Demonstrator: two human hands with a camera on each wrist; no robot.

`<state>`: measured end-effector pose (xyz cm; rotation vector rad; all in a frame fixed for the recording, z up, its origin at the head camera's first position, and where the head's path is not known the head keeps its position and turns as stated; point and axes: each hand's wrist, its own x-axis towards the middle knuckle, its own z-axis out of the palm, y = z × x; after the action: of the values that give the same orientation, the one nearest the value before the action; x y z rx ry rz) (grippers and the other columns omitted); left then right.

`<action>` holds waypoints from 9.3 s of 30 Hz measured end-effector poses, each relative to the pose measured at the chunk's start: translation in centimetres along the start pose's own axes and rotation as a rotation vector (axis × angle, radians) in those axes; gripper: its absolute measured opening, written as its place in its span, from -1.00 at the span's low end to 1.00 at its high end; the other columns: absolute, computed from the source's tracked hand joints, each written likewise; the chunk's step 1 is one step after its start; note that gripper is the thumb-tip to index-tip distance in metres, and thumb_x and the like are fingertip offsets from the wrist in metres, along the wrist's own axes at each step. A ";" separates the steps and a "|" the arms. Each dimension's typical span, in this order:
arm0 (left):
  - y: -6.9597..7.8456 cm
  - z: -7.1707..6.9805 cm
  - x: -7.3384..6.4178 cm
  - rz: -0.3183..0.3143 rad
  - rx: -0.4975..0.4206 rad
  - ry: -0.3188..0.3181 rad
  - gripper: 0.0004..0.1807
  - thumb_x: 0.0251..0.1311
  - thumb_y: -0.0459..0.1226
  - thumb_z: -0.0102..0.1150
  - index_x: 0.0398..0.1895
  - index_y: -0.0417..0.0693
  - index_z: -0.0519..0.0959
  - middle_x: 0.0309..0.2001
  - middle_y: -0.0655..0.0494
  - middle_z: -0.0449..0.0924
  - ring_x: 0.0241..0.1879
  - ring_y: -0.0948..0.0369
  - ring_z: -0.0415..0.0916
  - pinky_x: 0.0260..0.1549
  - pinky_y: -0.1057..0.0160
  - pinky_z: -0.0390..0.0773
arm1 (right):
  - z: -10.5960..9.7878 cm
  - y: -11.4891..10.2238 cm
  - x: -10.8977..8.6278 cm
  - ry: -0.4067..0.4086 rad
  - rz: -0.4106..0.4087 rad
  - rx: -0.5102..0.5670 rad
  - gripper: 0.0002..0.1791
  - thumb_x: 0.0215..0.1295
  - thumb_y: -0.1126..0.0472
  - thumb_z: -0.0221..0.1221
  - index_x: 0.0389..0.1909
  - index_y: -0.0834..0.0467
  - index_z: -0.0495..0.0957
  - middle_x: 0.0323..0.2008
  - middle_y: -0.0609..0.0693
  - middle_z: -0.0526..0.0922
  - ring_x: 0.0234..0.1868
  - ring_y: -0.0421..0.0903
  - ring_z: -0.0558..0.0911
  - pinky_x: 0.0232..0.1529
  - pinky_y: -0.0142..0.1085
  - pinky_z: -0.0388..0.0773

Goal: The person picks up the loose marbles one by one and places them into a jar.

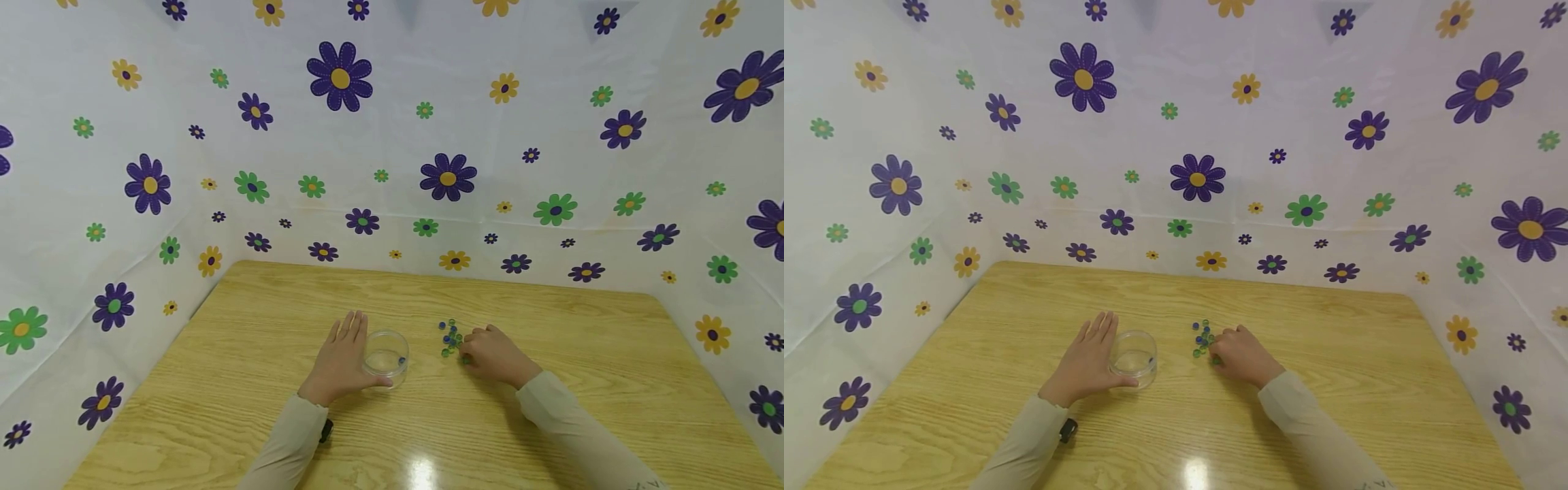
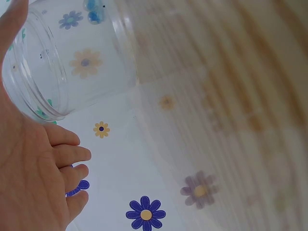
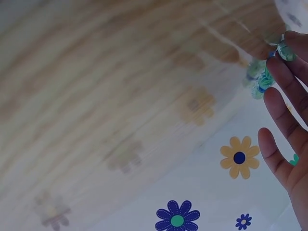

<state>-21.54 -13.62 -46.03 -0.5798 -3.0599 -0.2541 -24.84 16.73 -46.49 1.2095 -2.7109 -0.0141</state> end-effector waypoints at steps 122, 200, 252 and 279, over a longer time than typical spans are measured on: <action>-0.1 0.2 -0.1 -0.002 -0.014 0.020 0.37 -0.24 0.45 0.14 0.44 -0.34 -0.05 0.47 -0.24 -0.08 0.49 -0.07 -0.18 0.45 -0.05 -0.10 | -5.0 -7.6 6.3 0.483 -0.313 -0.154 -0.83 -0.02 0.08 0.40 -0.37 -0.03 0.67 -0.36 -0.19 0.69 -0.28 -0.23 0.60 -0.15 -0.31 0.50; -0.3 0.3 0.0 0.001 -0.017 0.008 0.38 -0.24 0.46 0.13 0.45 -0.32 -0.08 0.47 -0.23 -0.10 0.49 -0.09 -0.17 0.44 -0.06 -0.11 | -3.3 0.0 0.5 0.460 -0.166 -0.033 -0.73 -0.17 0.15 0.46 -0.39 0.07 0.63 -0.43 -0.11 0.65 -0.35 -0.16 0.55 -0.33 -0.29 0.43; -0.1 0.3 0.0 -0.009 -0.003 0.001 0.38 -0.24 0.46 0.14 0.45 -0.32 -0.09 0.47 -0.22 -0.10 0.49 -0.07 -0.19 0.45 -0.05 -0.12 | -0.9 1.0 1.2 0.059 -0.040 -0.061 -0.86 0.02 0.10 0.34 -0.41 0.06 0.66 -0.44 -0.10 0.61 -0.36 -0.13 0.53 -0.32 -0.24 0.40; -0.3 0.3 0.0 -0.002 0.005 0.010 0.37 -0.22 0.46 0.12 0.45 -0.32 -0.09 0.48 -0.21 -0.11 0.49 -0.07 -0.19 0.45 -0.05 -0.11 | -0.4 1.3 1.0 0.035 -0.012 -0.036 -0.92 0.07 0.12 0.31 -0.48 0.03 0.66 -0.47 -0.11 0.64 -0.41 -0.15 0.53 -0.41 -0.30 0.31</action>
<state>-21.62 -13.86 -46.42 -0.5731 -3.0507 -0.2482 -26.41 16.89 -45.87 1.2050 -2.6617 -0.0429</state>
